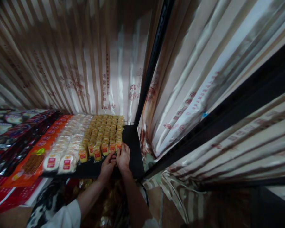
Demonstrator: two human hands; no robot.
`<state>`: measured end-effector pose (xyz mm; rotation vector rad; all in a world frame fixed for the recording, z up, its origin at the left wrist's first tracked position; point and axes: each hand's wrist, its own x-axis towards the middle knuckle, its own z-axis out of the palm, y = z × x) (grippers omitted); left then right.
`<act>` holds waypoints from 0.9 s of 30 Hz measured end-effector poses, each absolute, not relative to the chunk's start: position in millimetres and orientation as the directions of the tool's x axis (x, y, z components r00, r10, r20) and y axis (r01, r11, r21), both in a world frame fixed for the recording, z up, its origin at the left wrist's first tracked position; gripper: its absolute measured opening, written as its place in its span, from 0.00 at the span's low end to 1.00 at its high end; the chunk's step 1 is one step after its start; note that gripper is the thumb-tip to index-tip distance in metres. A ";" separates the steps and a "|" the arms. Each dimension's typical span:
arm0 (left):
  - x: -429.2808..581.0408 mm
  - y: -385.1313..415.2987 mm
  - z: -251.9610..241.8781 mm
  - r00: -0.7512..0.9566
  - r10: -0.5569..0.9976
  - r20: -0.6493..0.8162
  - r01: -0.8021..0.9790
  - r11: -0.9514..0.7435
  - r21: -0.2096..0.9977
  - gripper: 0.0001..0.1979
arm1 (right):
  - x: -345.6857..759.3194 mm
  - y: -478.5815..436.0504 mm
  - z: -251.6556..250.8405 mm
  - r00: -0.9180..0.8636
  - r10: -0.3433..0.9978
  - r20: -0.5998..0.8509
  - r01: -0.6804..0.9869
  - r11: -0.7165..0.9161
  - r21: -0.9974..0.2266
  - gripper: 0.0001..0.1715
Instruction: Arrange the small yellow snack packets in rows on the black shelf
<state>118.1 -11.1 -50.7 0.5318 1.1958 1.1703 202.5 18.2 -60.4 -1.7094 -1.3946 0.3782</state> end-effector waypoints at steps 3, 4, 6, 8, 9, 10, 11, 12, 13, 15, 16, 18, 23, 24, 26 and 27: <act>118.9 -10.1 -54.5 -0.068 0.890 -0.451 -0.429 0.382 0.819 0.24 | 204.6 18.7 -57.9 0.330 0.908 0.259 0.631 -0.008 -0.776 0.26; 119.1 -10.8 -55.5 -0.072 0.890 -0.449 -0.434 0.378 0.818 0.24 | 205.8 18.4 -56.6 0.329 0.911 0.250 0.623 -0.011 -0.782 0.27; 119.5 -14.2 -56.4 -0.078 0.896 -0.437 -0.440 0.363 0.821 0.23 | 208.3 17.3 -54.4 0.320 0.919 0.231 0.588 -0.001 -0.809 0.28; 119.5 -19.9 -54.9 -0.073 0.902 -0.425 -0.448 0.352 0.822 0.22 | 210.3 15.6 -53.0 0.313 0.924 0.219 0.525 0.024 -0.851 0.30; 119.3 -23.1 -53.0 -0.073 0.904 -0.422 -0.446 0.348 0.824 0.21 | 211.0 14.6 -52.6 0.313 0.924 0.218 0.488 0.040 -0.872 0.31; 119.1 -26.1 -50.3 -0.074 0.906 -0.418 -0.438 0.347 0.829 0.20 | 211.6 13.4 -52.2 0.319 0.923 0.216 0.452 0.052 -0.890 0.32; 118.9 -28.7 -46.8 -0.075 0.907 -0.414 -0.426 0.346 0.836 0.19 | 212.2 12.1 -51.8 0.327 0.920 0.215 0.420 0.062 -0.905 0.32; 118.7 -30.7 -42.7 -0.073 0.910 -0.409 -0.417 0.345 0.841 0.18 | 212.8 10.8 -51.1 0.333 0.919 0.213 0.394 0.070 -0.917 0.32; 118.7 -31.9 -38.2 -0.064 0.912 -0.404 -0.417 0.343 0.841 0.17 | 213.5 9.6 -50.2 0.339 0.917 0.210 0.375 0.073 -0.924 0.32; 119.5 -31.9 -28.9 -0.015 0.915 -0.404 -0.460 0.352 0.815 0.14 | 215.5 8.1 -47.0 0.369 0.910 0.191 0.348 0.055 -0.936 0.30; 120.3 -30.9 -24.6 0.021 0.913 -0.409 -0.495 0.365 0.789 0.12 | 216.7 8.2 -45.0 0.391 0.905 0.170 0.328 0.035 -0.944 0.30; 122.8 -27.6 -17.7 0.089 0.903 -0.420 -0.547 0.397 0.737 0.09 | 219.3 10.9 -40.7 0.426 0.898 0.105 0.252 -0.007 -0.968 0.31; 130.4 -20.0 -14.4 0.117 0.893 -0.434 -0.568 0.419 0.709 0.08 | 225.7 34.4 -33.9 0.404 0.915 -0.001 0.020 -0.010 -1.000 0.39; 131.4 -19.2 -15.8 0.111 0.894 -0.435 -0.570 0.415 0.709 0.08 | 226.6 40.8 -33.2 0.397 0.918 -0.010 0.001 -0.012 -1.000 0.40; 132.6 -18.2 -19.5 0.104 0.896 -0.431 -0.579 0.407 0.707 0.08 | 226.8 53.5 -32.4 0.374 0.927 -0.038 -0.019 -0.034 -0.999 0.43; 132.8 -17.9 -21.7 0.102 0.899 -0.426 -0.583 0.401 0.706 0.08 | 225.7 59.3 -32.1 0.360 0.931 -0.053 -0.024 -0.048 -0.999 0.43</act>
